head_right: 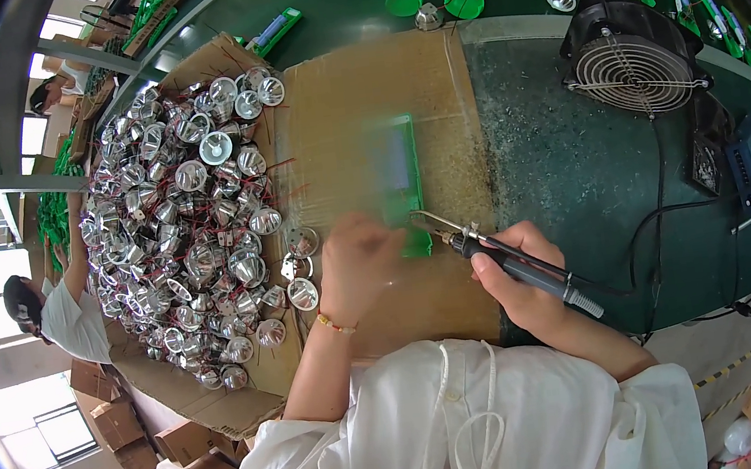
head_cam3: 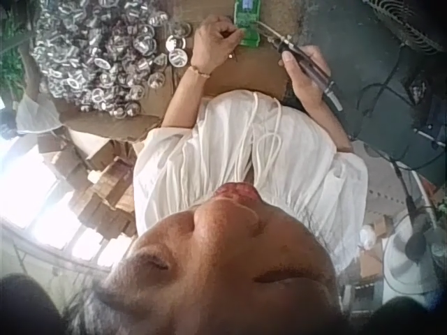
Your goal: The person solders wires to circuit boards with a soldering iron, then assembles the circuit boards into plastic casings by hand.
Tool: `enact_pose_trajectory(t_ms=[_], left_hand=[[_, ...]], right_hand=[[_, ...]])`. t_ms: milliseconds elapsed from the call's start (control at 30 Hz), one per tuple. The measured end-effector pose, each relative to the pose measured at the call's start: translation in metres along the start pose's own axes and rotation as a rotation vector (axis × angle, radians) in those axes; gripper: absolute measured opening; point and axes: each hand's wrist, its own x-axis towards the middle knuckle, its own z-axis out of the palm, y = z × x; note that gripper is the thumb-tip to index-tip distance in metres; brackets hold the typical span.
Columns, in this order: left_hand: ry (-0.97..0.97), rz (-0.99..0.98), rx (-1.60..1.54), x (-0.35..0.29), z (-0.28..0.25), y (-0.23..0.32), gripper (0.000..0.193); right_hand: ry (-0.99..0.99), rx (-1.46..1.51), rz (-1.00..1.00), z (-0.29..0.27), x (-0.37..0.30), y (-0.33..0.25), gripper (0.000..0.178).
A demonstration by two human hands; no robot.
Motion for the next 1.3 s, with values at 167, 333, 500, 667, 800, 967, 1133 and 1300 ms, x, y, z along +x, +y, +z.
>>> enact_pose_trajectory(t_ms=[167,333,500,667,800,967,1133,1300], left_hand=[[0.005,-0.003,-0.044,0.002,0.001,-0.002,0.014],[-0.013,0.017,-0.041,0.005,0.000,-0.004,0.015],[-0.013,-0.023,-0.037,0.004,-0.001,-0.005,0.014],[0.062,0.086,-0.098,0.002,0.008,-0.010,0.013],[0.099,0.047,-0.073,0.000,0.013,-0.011,0.014],[0.121,0.014,-0.056,0.001,0.014,-0.014,0.014],[0.093,-0.026,-0.065,-0.001,0.011,-0.012,0.014],[0.134,0.012,-0.041,-0.004,0.012,-0.012,0.016]], right_hand=[[0.001,-0.027,0.037,0.002,-0.002,0.002,0.016],[0.098,0.051,0.011,0.000,-0.001,-0.003,0.017],[0.090,0.056,0.030,-0.008,-0.002,0.003,0.015],[0.203,-0.072,-0.053,-0.020,-0.005,0.018,0.014],[0.270,-0.028,-0.029,-0.023,0.001,0.029,0.017],[0.294,-0.126,-0.012,-0.021,0.005,0.036,0.020],[0.297,-0.162,-0.059,-0.025,0.005,0.037,0.022],[0.304,-0.249,-0.026,-0.024,0.005,0.035,0.023]])
